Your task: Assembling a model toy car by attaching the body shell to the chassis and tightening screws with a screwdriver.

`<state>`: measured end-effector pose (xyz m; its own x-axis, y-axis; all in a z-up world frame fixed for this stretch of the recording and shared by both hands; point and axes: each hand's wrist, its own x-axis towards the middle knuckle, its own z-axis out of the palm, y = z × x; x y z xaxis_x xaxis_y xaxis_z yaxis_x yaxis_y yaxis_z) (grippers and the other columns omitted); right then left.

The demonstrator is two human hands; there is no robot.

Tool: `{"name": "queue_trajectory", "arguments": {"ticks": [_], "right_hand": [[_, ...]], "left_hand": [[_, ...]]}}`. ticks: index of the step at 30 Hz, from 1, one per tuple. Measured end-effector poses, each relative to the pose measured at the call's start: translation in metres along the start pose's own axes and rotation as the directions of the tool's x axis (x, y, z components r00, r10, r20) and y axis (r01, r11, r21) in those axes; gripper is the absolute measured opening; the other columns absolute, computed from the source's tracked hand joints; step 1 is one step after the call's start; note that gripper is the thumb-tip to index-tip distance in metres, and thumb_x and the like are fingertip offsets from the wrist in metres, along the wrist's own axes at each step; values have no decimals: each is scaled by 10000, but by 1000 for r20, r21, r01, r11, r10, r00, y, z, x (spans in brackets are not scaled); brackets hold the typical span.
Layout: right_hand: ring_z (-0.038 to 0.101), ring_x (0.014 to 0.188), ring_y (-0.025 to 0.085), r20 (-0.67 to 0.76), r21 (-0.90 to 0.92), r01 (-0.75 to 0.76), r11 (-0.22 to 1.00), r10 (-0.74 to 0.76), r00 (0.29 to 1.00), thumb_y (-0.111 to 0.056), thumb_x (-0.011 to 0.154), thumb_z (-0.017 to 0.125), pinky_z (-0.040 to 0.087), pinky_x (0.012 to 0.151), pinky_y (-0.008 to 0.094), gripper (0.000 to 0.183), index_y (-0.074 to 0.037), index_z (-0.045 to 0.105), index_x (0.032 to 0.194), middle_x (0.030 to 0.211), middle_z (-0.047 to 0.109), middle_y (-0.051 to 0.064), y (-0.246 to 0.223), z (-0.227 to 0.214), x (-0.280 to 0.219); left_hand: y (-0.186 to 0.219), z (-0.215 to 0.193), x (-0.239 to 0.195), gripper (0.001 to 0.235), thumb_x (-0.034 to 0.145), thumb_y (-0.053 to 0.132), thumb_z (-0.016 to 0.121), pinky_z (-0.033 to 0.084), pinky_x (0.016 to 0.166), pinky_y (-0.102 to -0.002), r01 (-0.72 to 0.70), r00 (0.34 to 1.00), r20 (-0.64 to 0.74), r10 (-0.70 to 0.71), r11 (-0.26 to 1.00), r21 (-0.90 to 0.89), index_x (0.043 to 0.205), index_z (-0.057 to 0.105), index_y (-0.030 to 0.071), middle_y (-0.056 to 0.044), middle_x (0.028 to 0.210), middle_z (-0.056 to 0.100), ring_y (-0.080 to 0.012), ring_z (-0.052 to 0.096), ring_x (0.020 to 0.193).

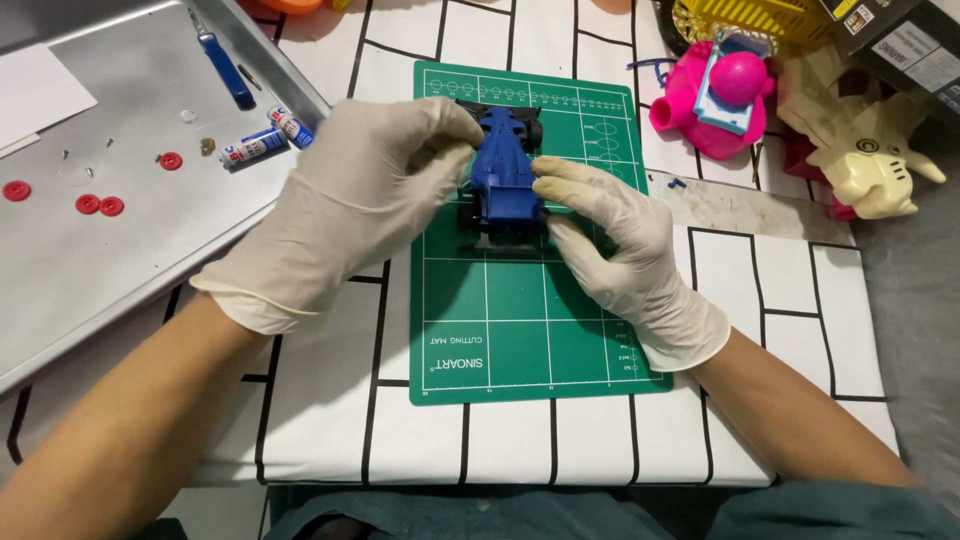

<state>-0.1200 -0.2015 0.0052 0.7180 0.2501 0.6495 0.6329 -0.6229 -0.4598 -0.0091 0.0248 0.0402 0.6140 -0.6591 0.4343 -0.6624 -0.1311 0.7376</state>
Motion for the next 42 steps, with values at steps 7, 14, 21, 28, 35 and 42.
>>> {"name": "queue_trajectory", "arguments": {"ticks": [7,14,21,28,35,42], "right_hand": [[675,1096,313,-115,87,-173,981,182,977,98,1012,567,599,995,377,235,36,625,1231,1306,637,244,4,-2,-3],[641,1245,367,-103,-1,-134,991,133,986,155,1004,579,602,1040,407,234,43,635,1202,1285,641,260,4,0,-3],[647,1246,372,-108,-27,-120,992,117,987,127,1012,599,581,1085,433,205,40,643,1193,1273,651,252,5,0,-3],[647,1249,377,-90,-39,-119,992,115,989,147,1007,601,571,1097,441,221,34,647,1192,1274,652,259,4,-1,-4],[636,1258,379,-71,-38,-114,993,111,991,157,1009,598,577,1087,440,242,36,646,1213,1291,643,259,4,-1,-5],[641,1250,382,-58,-48,-107,993,104,993,176,992,588,590,1046,422,263,39,646,1209,1290,645,267,1,-2,-3]], "left_hand": [[-32,-59,-12,114,1076,109,715,610,721,-397,42,973,-197,119,751,659,1073,829,114,-47,942,811,-218,755,798],[-59,-106,-32,312,823,123,648,538,619,-491,398,885,-234,-402,392,829,942,780,380,-12,809,736,-394,734,756],[-85,-127,-42,542,731,86,758,590,737,-545,555,707,-277,-651,268,788,1150,795,428,-20,1045,801,-399,758,1007],[-81,-127,-35,512,728,85,779,587,769,-552,585,610,-268,-746,196,787,1088,802,447,-34,1055,803,-409,771,994],[-81,-126,-31,312,752,249,825,575,739,-520,599,536,-259,-804,146,788,1004,834,433,-56,982,810,-405,782,912],[-81,-125,-28,145,775,413,872,563,708,-489,609,464,-249,-850,102,787,920,866,419,-78,910,816,-401,793,830]]}}
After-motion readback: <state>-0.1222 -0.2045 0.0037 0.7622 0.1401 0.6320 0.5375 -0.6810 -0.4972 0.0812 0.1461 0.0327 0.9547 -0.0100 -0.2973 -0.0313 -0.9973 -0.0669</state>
